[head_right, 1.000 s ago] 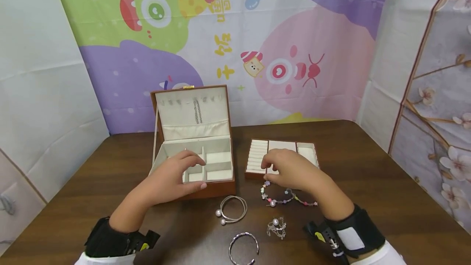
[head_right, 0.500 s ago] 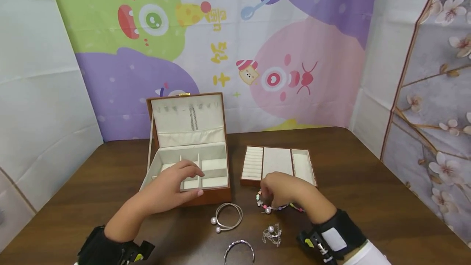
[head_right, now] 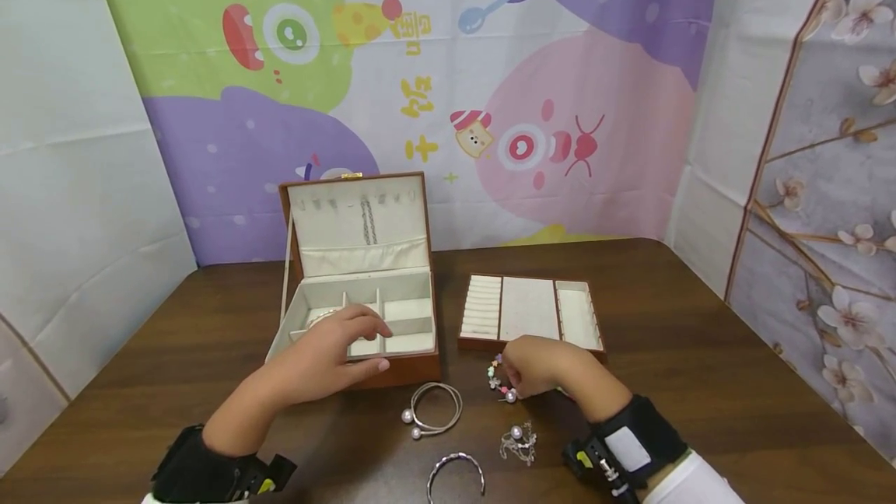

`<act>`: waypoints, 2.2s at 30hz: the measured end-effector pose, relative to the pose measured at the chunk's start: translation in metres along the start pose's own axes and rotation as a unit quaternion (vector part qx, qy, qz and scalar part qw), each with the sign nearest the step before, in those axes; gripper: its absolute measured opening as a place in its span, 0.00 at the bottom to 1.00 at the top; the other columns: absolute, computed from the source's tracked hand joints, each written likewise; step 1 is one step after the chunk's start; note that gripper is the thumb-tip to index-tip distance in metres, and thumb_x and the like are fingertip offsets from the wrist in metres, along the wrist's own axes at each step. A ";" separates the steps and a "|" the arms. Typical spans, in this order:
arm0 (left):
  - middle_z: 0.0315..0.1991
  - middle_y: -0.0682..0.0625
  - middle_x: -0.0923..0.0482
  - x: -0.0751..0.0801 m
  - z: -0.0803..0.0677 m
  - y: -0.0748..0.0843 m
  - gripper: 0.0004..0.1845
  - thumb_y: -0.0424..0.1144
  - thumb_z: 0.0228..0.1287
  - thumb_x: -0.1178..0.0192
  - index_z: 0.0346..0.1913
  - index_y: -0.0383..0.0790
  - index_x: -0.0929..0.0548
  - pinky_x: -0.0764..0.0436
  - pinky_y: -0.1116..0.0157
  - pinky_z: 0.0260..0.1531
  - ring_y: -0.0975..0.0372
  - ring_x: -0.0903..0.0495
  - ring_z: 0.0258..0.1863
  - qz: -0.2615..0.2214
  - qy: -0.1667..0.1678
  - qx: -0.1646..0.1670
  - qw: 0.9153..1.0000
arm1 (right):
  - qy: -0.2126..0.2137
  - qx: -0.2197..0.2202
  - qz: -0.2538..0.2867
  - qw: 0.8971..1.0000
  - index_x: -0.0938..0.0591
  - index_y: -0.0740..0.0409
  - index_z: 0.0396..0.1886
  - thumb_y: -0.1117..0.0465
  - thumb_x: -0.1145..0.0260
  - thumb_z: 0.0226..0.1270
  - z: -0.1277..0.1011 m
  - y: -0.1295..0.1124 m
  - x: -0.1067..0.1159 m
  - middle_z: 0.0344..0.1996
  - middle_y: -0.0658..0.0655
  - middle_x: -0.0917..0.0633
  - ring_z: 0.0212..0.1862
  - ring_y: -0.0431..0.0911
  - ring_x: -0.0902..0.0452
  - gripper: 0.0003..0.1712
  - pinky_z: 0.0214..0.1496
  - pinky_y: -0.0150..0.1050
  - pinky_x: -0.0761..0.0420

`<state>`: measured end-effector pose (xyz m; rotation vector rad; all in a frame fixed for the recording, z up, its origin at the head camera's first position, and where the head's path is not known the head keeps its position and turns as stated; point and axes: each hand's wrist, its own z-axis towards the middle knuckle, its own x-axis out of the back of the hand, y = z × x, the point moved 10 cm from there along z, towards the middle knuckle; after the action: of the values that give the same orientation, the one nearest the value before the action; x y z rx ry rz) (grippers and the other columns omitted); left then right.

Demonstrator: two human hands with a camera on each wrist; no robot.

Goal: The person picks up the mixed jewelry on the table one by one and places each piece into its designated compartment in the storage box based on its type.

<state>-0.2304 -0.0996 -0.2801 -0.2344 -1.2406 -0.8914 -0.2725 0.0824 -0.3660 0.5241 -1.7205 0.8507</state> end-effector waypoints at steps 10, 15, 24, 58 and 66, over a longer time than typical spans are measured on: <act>0.44 0.50 0.23 -0.003 0.002 0.002 0.14 0.41 0.60 0.32 0.46 0.38 0.18 0.22 0.60 0.41 0.57 0.21 0.40 -0.002 -0.006 -0.002 1.000 | 0.048 0.001 0.061 0.997 0.26 0.53 0.23 0.75 0.37 0.51 -0.011 0.004 0.029 0.19 0.44 0.31 0.23 0.36 0.38 0.12 0.27 0.32 0.35; 0.45 0.50 0.24 -0.007 0.002 0.000 0.14 0.41 0.61 0.33 0.46 0.37 0.18 0.22 0.59 0.41 0.55 0.21 0.40 -0.002 -0.019 0.006 1.000 | 0.011 -0.041 0.087 0.995 0.24 0.56 0.25 0.73 0.28 0.48 -0.013 0.014 0.021 0.20 0.46 0.27 0.24 0.38 0.34 0.13 0.27 0.34 0.31; 0.43 0.49 0.23 -0.008 0.001 0.000 0.13 0.40 0.61 0.33 0.45 0.36 0.18 0.22 0.60 0.40 0.56 0.21 0.39 0.006 -0.018 0.003 1.000 | -0.031 -0.057 0.047 0.997 0.23 0.52 0.13 0.75 0.26 0.43 -0.007 0.019 -0.001 0.14 0.42 0.27 0.21 0.35 0.34 0.17 0.24 0.31 0.30; 0.39 0.52 0.22 0.002 0.002 0.003 0.12 0.40 0.61 0.33 0.44 0.38 0.18 0.21 0.61 0.39 0.59 0.20 0.37 0.027 0.005 -0.011 1.000 | 0.326 -0.057 0.082 0.940 0.19 0.60 0.40 0.67 0.37 0.68 -0.061 0.012 0.129 0.28 0.49 0.20 0.29 0.42 0.27 0.03 0.28 0.35 0.27; 0.41 0.50 0.21 0.001 0.008 0.004 0.11 0.41 0.62 0.34 0.44 0.39 0.17 0.21 0.61 0.39 0.59 0.20 0.38 0.019 -0.001 -0.001 1.000 | 0.405 -0.032 0.122 0.906 0.20 0.64 0.42 0.68 0.37 0.69 -0.073 0.002 0.153 0.28 0.55 0.19 0.26 0.44 0.26 0.05 0.28 0.33 0.23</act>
<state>-0.2333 -0.0930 -0.2757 -0.2599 -1.2327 -0.8605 -0.2749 0.1501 -0.2103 -0.1115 -1.0382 0.9992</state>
